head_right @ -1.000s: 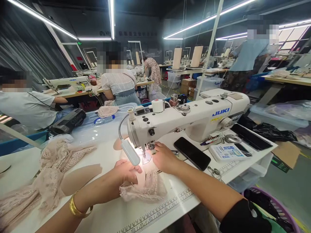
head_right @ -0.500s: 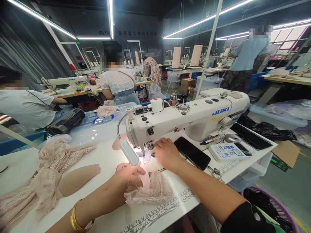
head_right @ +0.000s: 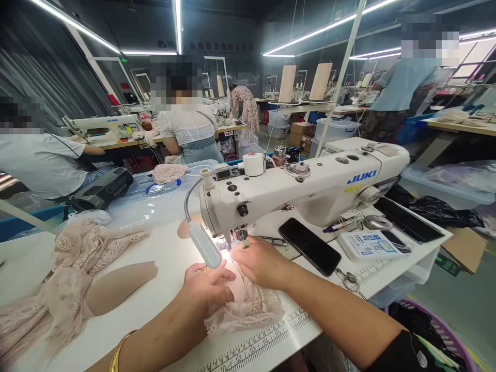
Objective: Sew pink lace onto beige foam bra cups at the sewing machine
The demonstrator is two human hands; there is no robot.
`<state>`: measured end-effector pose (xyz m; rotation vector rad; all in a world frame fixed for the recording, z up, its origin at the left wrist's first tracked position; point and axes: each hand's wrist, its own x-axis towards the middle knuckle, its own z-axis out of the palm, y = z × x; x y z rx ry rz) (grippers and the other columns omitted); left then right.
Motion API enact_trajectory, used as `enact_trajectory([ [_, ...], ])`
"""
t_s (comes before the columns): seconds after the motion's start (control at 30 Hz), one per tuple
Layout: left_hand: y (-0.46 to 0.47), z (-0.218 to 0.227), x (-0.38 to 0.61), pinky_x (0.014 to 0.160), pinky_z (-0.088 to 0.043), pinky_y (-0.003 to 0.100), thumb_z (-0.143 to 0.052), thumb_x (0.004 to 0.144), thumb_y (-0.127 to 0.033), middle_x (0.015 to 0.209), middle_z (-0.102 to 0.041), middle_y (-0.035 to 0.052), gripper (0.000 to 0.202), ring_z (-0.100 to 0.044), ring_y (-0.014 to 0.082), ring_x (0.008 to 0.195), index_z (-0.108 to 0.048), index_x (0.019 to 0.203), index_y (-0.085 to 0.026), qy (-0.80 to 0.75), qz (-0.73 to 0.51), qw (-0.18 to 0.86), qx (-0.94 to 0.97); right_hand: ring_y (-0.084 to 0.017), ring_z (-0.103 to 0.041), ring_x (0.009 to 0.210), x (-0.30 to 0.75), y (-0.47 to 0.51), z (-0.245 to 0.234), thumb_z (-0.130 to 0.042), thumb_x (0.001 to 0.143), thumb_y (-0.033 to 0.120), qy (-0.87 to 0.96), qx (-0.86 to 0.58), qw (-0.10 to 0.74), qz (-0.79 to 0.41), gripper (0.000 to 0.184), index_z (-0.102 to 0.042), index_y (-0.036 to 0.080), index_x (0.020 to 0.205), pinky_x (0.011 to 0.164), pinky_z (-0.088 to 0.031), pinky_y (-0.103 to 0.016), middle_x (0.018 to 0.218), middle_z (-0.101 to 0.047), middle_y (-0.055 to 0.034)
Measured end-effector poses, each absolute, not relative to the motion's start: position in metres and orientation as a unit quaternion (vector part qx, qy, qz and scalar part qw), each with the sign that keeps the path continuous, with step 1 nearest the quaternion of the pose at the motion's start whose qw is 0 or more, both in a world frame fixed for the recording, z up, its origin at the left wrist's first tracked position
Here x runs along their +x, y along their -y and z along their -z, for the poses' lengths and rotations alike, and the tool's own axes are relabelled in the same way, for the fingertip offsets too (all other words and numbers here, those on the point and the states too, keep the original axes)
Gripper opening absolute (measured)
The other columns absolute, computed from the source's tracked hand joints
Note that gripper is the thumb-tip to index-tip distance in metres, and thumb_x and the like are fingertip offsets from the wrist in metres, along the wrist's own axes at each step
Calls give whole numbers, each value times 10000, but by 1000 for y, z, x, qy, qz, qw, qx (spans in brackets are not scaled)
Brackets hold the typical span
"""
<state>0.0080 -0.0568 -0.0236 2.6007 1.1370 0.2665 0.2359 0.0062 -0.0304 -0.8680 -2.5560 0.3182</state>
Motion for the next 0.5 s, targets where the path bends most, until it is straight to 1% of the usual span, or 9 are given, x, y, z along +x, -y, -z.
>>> enact_trajectory([
  [0.1,58,23,12,1030,-298,499,-625,585,-30,1330,-625,7,407,-542,324,1244,-711,887,-288,-425,-111,165,883,-228,-564,902,235,-6,30,-501,915,62,914,-330,206,-114,259,-684,234,974,830,-441,-327,910,-685,-43],
  [0.23,56,36,15,992,-315,507,-664,614,-78,1296,-645,22,323,-569,332,1196,-721,856,-285,-431,-110,162,881,-227,-566,917,234,-5,28,-498,905,46,912,-347,190,-105,264,-686,219,972,841,-443,-323,951,-696,-52],
  [0.3,52,44,16,977,-331,502,-691,620,-112,1317,-639,26,341,-558,341,1191,-727,899,-304,-419,-105,157,888,-225,-564,921,234,-4,27,-498,904,43,913,-350,183,-102,261,-686,214,964,852,-440,-323,954,-698,-53],
  [0.4,47,54,16,932,-361,477,-686,663,-139,1326,-640,27,373,-550,329,1157,-728,972,-344,-408,-95,152,895,-226,-560,924,235,-4,27,-507,903,47,913,-353,180,-97,247,-683,212,958,857,-435,-322,957,-700,-52],
  [0.5,44,55,15,888,-363,470,-669,696,-145,1338,-631,44,340,-565,317,1088,-724,971,-337,-392,-78,150,904,-228,-554,917,235,-4,27,-507,900,51,914,-350,183,-91,248,-682,217,957,851,-432,-327,958,-700,-50],
])
